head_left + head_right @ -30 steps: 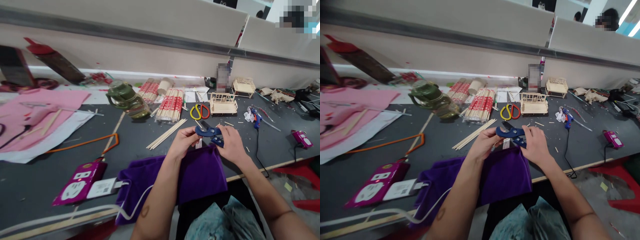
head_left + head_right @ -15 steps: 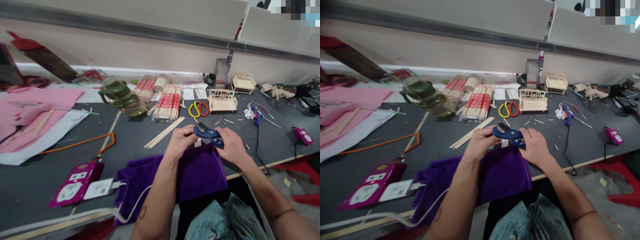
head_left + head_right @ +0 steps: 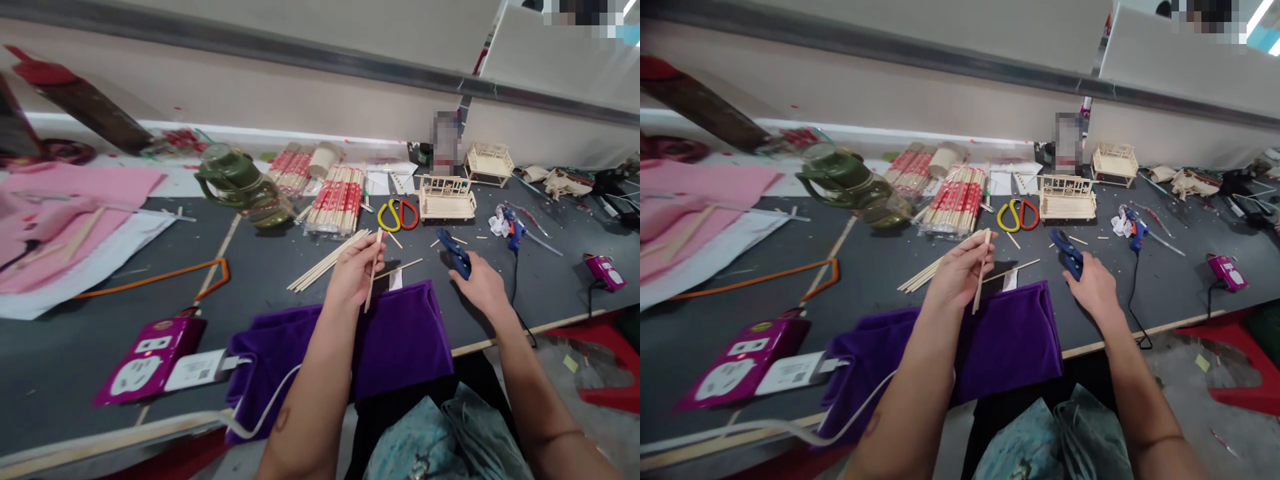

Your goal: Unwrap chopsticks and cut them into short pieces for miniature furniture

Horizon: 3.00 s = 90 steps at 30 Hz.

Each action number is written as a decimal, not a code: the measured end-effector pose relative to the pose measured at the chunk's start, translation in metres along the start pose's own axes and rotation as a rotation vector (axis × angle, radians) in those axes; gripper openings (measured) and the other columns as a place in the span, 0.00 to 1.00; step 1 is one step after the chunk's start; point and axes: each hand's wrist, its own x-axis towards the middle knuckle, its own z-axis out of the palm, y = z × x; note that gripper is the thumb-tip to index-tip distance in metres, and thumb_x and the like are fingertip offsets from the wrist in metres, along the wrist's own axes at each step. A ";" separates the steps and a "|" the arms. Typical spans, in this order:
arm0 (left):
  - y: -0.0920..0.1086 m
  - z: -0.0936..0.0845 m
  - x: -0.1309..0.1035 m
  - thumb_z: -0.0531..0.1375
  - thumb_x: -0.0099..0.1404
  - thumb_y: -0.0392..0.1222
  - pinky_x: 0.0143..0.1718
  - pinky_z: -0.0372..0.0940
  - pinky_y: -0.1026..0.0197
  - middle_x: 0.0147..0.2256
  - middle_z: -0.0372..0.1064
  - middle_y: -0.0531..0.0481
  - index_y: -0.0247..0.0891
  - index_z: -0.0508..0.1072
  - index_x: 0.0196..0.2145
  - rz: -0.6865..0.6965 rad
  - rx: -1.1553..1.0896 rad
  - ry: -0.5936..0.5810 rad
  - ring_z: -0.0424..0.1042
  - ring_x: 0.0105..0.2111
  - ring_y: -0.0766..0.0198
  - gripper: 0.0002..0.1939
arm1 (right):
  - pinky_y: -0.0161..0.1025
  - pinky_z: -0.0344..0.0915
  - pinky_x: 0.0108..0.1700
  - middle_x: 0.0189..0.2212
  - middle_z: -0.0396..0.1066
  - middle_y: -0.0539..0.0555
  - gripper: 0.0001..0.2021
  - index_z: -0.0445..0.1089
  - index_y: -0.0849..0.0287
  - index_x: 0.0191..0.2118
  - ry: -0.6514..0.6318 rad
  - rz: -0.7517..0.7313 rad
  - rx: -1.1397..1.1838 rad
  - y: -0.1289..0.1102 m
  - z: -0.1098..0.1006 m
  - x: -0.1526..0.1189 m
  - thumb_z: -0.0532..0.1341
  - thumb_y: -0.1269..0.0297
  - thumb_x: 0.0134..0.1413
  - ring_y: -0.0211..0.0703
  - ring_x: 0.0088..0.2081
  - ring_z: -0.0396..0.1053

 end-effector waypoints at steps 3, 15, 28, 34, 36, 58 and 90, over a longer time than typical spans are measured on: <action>0.000 -0.004 0.005 0.69 0.51 0.30 0.25 0.68 0.71 0.30 0.72 0.52 0.34 0.79 0.38 0.010 -0.114 0.050 0.70 0.25 0.73 0.15 | 0.44 0.62 0.46 0.46 0.72 0.64 0.28 0.62 0.61 0.60 -0.004 0.020 -0.094 0.005 0.007 0.000 0.61 0.50 0.59 0.58 0.49 0.71; -0.008 -0.015 0.011 0.64 0.56 0.23 0.48 0.75 0.53 0.36 0.77 0.49 0.36 0.76 0.43 -0.004 -0.175 0.082 0.78 0.37 0.64 0.18 | 0.61 0.60 0.51 0.51 0.65 0.75 0.41 0.61 0.70 0.62 0.090 0.045 -0.194 -0.009 0.028 0.012 0.61 0.39 0.55 0.71 0.53 0.63; -0.008 0.007 -0.006 0.71 0.52 0.36 0.38 0.72 0.61 0.32 0.76 0.54 0.39 0.64 0.60 0.122 0.076 -0.226 0.76 0.30 0.65 0.39 | 0.36 0.66 0.34 0.31 0.72 0.52 0.15 0.79 0.56 0.40 0.010 -0.471 0.975 -0.089 0.008 0.040 0.65 0.51 0.55 0.39 0.31 0.68; -0.015 -0.008 0.002 0.66 0.59 0.44 0.36 0.66 0.60 0.30 0.72 0.49 0.39 0.76 0.37 0.253 0.739 -0.103 0.71 0.33 0.60 0.09 | 0.31 0.57 0.21 0.23 0.68 0.47 0.12 0.75 0.56 0.30 0.047 -0.206 1.357 -0.073 0.008 0.054 0.67 0.51 0.50 0.34 0.23 0.63; -0.019 -0.017 0.004 0.68 0.55 0.40 0.37 0.64 0.60 0.28 0.70 0.48 0.41 0.74 0.27 0.309 1.091 -0.087 0.69 0.36 0.55 0.05 | 0.30 0.54 0.18 0.20 0.64 0.45 0.12 0.72 0.56 0.29 0.076 -0.112 1.421 -0.060 0.007 0.060 0.68 0.53 0.49 0.32 0.20 0.60; -0.017 -0.004 0.024 0.65 0.57 0.41 0.37 0.65 0.61 0.30 0.73 0.50 0.36 0.76 0.32 0.387 0.437 -0.166 0.70 0.31 0.64 0.07 | 0.40 0.70 0.35 0.34 0.73 0.52 0.09 0.75 0.54 0.35 0.107 -0.575 0.962 -0.100 -0.001 0.062 0.62 0.56 0.59 0.41 0.34 0.71; -0.041 -0.021 0.042 0.65 0.55 0.37 0.32 0.67 0.63 0.27 0.78 0.49 0.35 0.80 0.29 0.261 0.606 -0.217 0.76 0.29 0.60 0.04 | 0.35 0.66 0.32 0.24 0.75 0.48 0.11 0.76 0.57 0.30 0.069 -0.454 0.965 -0.094 0.022 0.078 0.64 0.54 0.53 0.38 0.27 0.69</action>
